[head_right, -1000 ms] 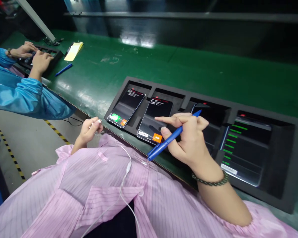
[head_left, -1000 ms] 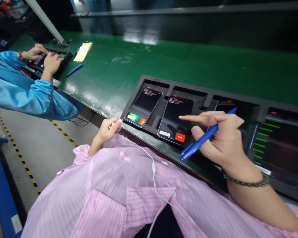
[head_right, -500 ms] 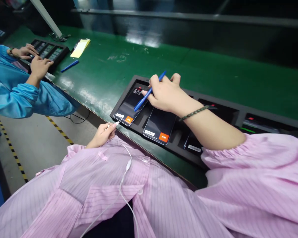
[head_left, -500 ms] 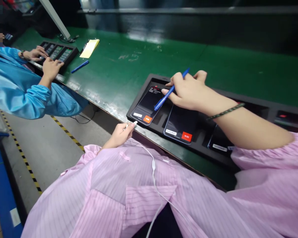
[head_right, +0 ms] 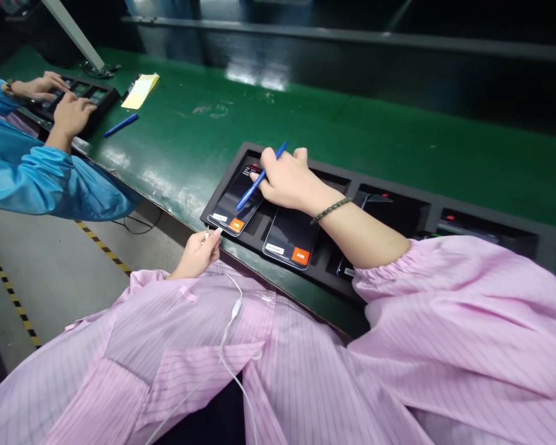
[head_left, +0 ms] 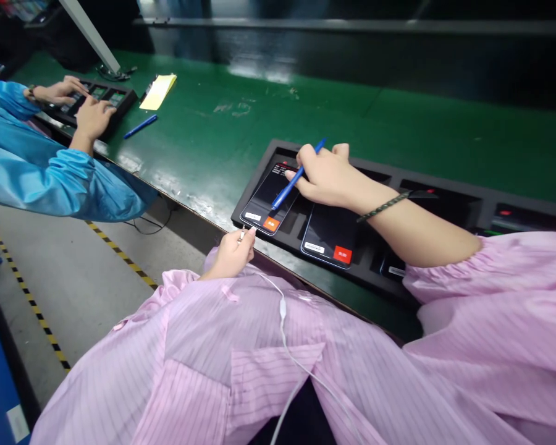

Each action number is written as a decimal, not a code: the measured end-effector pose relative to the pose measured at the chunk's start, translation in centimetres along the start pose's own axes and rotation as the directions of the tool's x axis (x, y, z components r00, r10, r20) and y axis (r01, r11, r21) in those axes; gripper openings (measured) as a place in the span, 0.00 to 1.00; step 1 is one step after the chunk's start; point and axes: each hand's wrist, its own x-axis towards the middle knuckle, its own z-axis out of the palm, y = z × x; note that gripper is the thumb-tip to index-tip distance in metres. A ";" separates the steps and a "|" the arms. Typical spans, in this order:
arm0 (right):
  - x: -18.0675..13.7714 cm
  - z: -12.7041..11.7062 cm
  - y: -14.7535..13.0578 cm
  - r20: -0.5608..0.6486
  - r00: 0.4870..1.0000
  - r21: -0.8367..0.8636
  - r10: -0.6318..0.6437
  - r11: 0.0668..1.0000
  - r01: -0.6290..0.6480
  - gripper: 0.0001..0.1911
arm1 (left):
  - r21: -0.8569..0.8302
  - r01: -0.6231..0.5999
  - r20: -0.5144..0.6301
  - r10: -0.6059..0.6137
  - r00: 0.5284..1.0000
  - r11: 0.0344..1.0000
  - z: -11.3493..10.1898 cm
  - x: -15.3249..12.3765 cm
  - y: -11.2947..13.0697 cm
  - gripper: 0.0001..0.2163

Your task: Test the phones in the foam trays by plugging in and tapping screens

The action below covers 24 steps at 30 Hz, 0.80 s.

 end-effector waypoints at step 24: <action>-11.1 -8.7 -2.8 -0.020 0.999 0.596 -0.051 0.801 0.053 0.15 | -0.374 -0.185 -0.323 0.059 0.944 0.909 -5.2 -2.1 3.2 0.28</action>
